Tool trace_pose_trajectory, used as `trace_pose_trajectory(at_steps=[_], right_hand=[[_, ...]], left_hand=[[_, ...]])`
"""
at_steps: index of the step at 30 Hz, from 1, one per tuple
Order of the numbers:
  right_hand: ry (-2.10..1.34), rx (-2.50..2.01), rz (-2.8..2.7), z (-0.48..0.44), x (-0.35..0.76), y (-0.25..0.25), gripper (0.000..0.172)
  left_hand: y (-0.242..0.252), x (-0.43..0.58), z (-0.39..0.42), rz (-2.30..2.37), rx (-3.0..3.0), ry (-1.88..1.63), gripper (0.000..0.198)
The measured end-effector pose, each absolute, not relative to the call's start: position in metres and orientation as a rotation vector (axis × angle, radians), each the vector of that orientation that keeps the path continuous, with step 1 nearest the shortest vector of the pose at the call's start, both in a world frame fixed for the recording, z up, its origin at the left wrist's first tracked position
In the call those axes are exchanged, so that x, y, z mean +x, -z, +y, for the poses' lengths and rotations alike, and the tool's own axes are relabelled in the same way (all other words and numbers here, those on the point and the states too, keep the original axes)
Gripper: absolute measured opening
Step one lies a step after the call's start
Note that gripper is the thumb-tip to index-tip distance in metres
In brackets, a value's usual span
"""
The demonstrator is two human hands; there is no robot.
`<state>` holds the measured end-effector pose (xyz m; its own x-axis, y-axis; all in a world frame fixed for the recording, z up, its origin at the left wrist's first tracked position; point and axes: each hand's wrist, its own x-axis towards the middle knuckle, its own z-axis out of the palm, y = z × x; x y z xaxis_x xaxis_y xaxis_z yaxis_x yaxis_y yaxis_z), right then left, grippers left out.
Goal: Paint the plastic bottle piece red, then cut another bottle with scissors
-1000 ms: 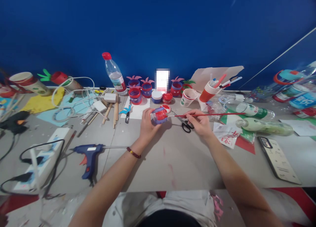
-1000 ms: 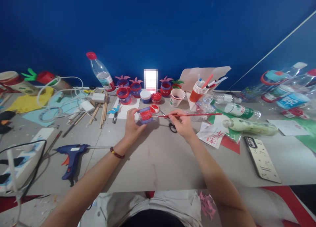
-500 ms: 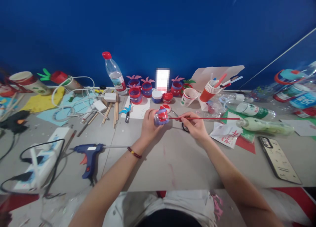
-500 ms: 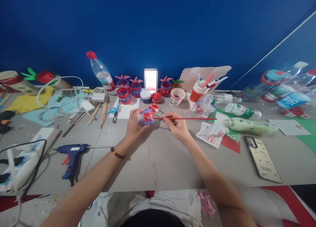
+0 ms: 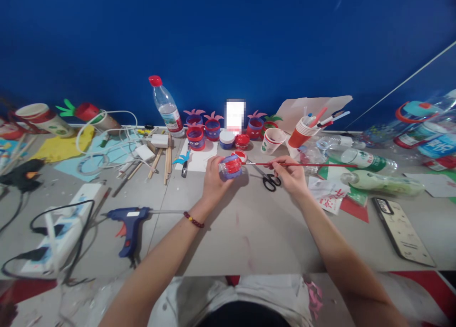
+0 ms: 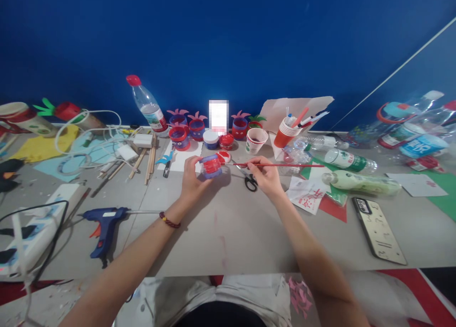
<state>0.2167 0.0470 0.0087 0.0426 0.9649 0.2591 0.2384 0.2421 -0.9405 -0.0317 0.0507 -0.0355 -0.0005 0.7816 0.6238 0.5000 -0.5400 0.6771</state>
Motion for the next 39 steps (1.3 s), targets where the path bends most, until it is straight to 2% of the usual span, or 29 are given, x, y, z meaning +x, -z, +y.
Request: trace_pose_trajectory(at_steps=[5,12,20,28,39], right_hand=[[-0.923,-1.182,-1.372,0.042,0.211,-0.01,0.031],[-1.04,-1.174,-1.435,0.032,0.194,-0.011,0.033],[-0.992,-1.181,-1.399,0.039,0.2,-0.018,0.036],[-0.967,-1.202,-1.364,0.047,0.213,-0.013,0.036],[-0.719,-1.219,-1.527,0.031,0.208,-0.021,0.022]], left_hand=[[0.038,-0.031,0.051,1.286,2.035,-1.557,0.059],[0.04,-0.031,0.05,1.373,2.108,-1.401,0.07],[0.035,-0.029,0.048,1.356,2.098,-1.499,0.062],[0.034,-0.029,0.049,1.34,2.001,-1.555,0.065],[0.04,-0.029,0.051,1.35,1.852,-1.567,0.071]])
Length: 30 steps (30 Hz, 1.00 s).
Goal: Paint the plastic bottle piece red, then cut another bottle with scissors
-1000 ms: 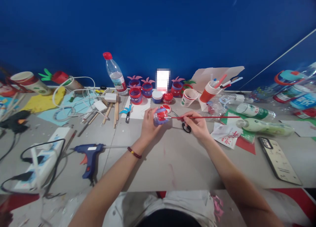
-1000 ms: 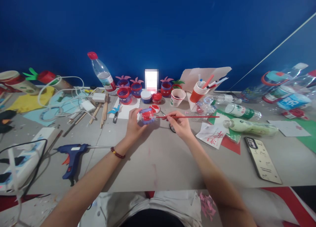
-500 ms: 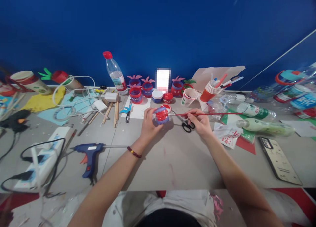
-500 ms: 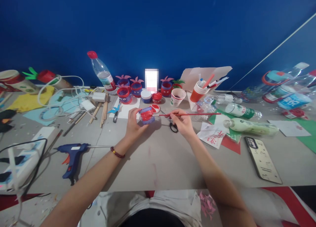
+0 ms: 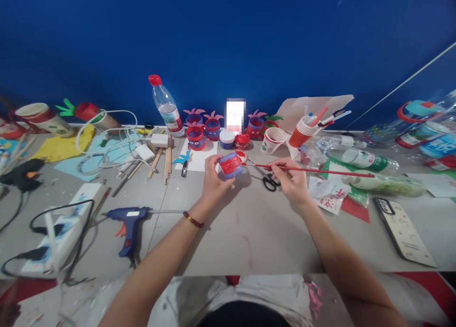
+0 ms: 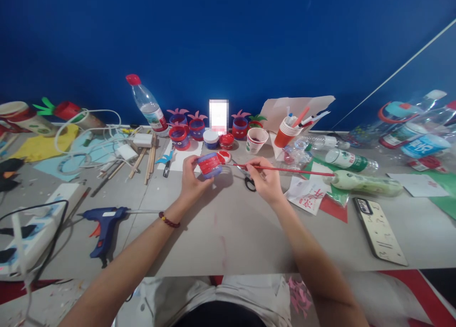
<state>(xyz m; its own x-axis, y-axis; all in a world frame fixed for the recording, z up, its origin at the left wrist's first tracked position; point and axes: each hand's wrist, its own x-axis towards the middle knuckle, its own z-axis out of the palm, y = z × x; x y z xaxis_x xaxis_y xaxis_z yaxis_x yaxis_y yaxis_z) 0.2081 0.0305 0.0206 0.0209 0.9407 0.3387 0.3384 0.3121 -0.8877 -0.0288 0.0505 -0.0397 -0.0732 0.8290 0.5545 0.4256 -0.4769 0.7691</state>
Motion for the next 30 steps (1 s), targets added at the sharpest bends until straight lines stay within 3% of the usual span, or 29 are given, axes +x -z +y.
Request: trace_pose_trajectory(at_steps=[14,30], right_hand=[[-0.294,-0.967,-1.904,0.008,0.186,-0.035,0.013],[-0.438,-0.983,-1.854,0.005,0.182,-0.033,0.012]], left_hand=[[0.036,-0.028,0.05,1.432,1.993,-1.576,0.071],[0.037,-0.027,0.051,1.416,2.018,-1.571,0.07]])
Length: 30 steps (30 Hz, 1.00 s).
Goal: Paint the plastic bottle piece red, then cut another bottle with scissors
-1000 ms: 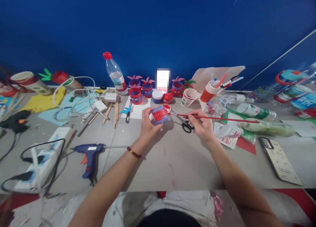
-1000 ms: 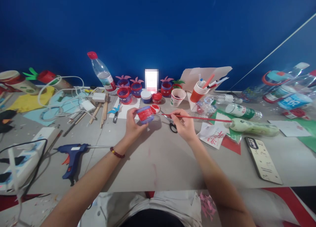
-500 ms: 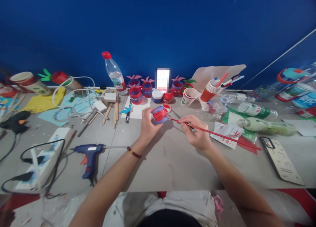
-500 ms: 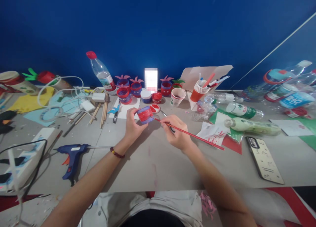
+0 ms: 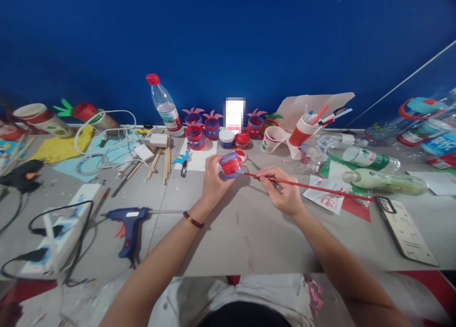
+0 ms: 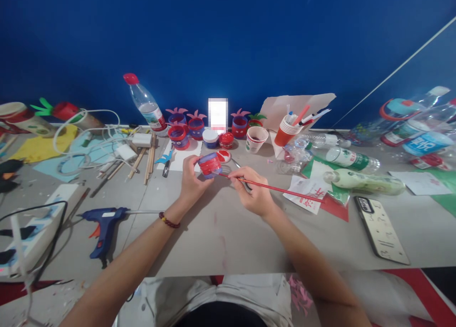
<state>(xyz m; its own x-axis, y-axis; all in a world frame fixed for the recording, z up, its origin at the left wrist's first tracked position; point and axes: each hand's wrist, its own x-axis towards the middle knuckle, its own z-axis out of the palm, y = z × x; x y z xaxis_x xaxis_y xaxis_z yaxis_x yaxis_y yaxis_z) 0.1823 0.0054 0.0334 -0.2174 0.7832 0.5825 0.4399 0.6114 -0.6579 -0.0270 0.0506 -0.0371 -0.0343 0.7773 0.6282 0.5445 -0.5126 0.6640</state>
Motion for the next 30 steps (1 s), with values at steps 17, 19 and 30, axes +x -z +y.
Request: trace_pose_trajectory(at_steps=[17,19,30], right_hand=[[-0.34,-1.153,-1.783,0.019,0.199,-0.026,0.012],[-0.322,-1.144,-1.814,0.017,0.196,-0.026,0.011],[-0.311,-0.974,-1.874,0.004,0.181,-0.035,0.013]], left_hand=[[0.039,-0.027,0.053,1.334,2.005,-1.663,0.075],[0.038,-0.027,0.052,1.345,2.018,-1.657,0.075],[0.039,-0.026,0.051,1.493,2.061,-1.59,0.073]])
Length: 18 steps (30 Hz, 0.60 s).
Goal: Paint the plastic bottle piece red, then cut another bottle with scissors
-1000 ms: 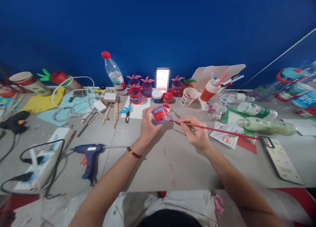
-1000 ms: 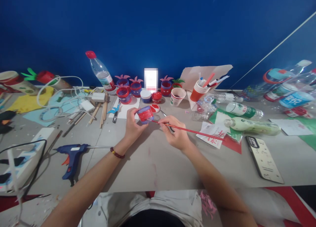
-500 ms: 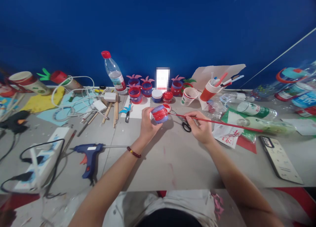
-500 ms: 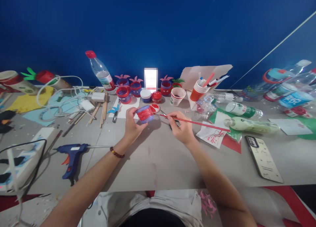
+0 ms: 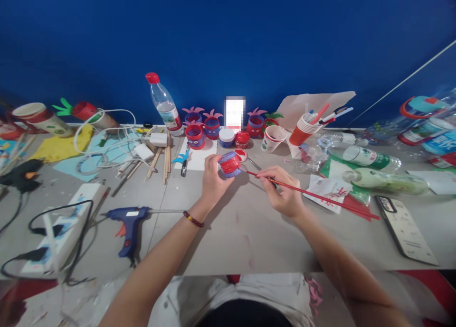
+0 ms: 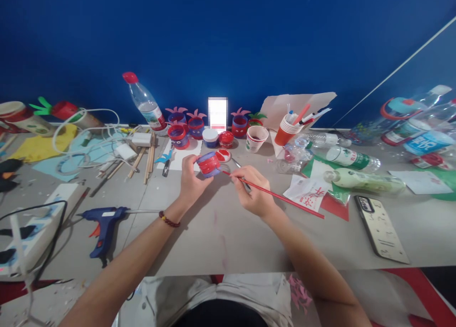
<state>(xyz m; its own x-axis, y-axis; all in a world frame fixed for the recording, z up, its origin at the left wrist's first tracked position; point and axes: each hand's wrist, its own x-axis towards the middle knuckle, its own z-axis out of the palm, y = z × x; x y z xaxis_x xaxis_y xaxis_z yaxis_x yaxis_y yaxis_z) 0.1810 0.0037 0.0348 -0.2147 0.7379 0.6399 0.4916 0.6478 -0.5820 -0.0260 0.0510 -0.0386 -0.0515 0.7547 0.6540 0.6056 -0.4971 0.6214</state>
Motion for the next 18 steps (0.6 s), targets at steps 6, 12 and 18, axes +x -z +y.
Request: trace_pose_trajectory(at_steps=[6,12,18], right_hand=[[-0.325,-0.882,-1.898,-0.0001,0.1756,-0.0329,0.015],[-0.312,-0.883,-1.905,0.0009,0.1736,-0.0329,0.015],[-0.319,-0.975,-1.831,0.0044,0.179,-0.0348,0.012]], left_hand=[[0.037,-0.0247,0.05,1.506,2.055,-1.585,0.072],[0.0354,-0.0248,0.0492,1.501,2.075,-1.576,0.072],[0.0364,-0.0256,0.0507,1.485,2.087,-1.594,0.073]])
